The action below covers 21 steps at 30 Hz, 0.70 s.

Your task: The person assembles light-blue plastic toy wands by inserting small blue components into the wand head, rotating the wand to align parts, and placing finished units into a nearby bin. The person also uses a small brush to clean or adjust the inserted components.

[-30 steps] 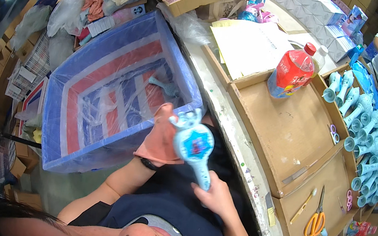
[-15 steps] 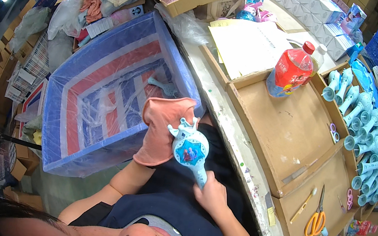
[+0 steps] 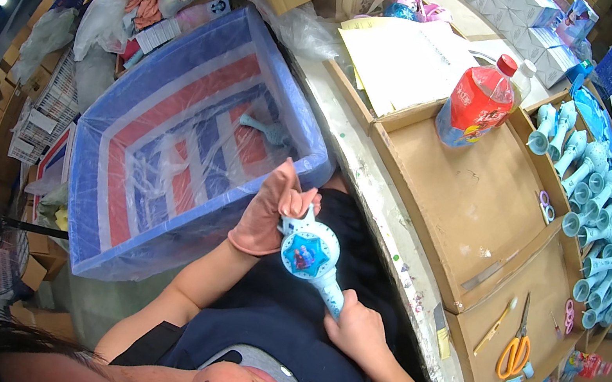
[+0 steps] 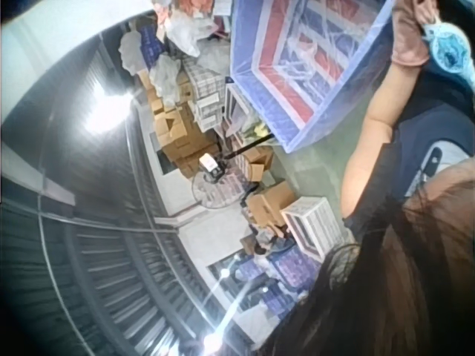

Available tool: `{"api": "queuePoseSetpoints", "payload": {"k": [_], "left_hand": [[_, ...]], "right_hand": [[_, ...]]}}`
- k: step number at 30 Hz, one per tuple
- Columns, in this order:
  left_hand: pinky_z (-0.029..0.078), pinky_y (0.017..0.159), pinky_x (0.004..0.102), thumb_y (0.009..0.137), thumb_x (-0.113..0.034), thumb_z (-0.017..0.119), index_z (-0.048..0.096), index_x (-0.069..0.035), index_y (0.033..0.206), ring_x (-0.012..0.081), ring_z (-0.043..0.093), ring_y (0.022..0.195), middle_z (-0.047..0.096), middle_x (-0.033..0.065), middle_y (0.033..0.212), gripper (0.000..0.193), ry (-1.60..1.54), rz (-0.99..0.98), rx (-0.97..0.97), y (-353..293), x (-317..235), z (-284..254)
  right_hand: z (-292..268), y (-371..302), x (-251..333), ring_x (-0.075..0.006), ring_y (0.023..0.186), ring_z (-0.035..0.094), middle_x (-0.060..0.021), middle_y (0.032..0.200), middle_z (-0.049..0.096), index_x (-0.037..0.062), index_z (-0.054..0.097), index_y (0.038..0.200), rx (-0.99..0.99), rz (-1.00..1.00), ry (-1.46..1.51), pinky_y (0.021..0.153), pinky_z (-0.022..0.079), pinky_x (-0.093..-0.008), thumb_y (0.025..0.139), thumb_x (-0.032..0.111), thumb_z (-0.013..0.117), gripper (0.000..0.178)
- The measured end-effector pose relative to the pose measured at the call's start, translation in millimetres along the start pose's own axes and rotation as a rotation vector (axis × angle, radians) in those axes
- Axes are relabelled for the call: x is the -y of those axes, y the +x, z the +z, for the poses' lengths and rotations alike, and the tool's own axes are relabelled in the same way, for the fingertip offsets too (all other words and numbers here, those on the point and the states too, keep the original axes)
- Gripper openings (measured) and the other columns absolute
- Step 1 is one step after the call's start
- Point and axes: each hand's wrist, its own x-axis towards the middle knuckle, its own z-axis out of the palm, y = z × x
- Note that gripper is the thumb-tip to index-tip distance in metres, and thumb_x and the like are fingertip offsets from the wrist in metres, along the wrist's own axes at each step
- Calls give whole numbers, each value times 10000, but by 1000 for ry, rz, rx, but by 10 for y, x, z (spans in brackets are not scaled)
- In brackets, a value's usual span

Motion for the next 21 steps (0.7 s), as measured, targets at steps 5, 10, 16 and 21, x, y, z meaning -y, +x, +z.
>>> {"api": "queuePoseSetpoints", "payload": {"k": [5, 10, 16, 21], "left_hand": [[488, 810, 281, 933, -76, 595, 565, -35, 897, 148, 647, 994, 624, 98, 1070, 63, 1946, 950, 529, 111, -48, -249], [491, 830, 286, 903, -21, 630, 530, -52, 984, 153, 649, 1036, 633, 88, 1161, 132, 1847, 795, 193, 52, 60, -287], [440, 996, 401, 942, -121, 635, 565, -55, 854, 175, 640, 1000, 671, 47, 1051, 130, 391, 350, 476, 43, 73, -251], [429, 913, 334, 970, -125, 575, 582, -66, 968, 113, 630, 961, 656, 12, 1130, 60, 255, 143, 251, 31, 91, -228]], "right_hand": [[30, -3, 18, -441, 699, 660, -262, 741, 654, -17, 510, 981, 41, 19, 41, 662, 539, -518, 850, 263, 639, 335], [28, 0, 15, -439, 693, 660, -262, 738, 653, -18, 507, 981, -28, -5, 3, 659, 539, -516, 848, 261, 636, 335], [-17, -2, 11, -435, 680, 658, -261, 727, 648, -19, 502, 964, 33, -26, 4, 650, 539, -512, 845, 259, 638, 332], [-25, -3, 20, -437, 678, 657, -262, 726, 646, -21, 500, 959, 25, -6, -20, 649, 538, -513, 832, 248, 640, 328]]}}
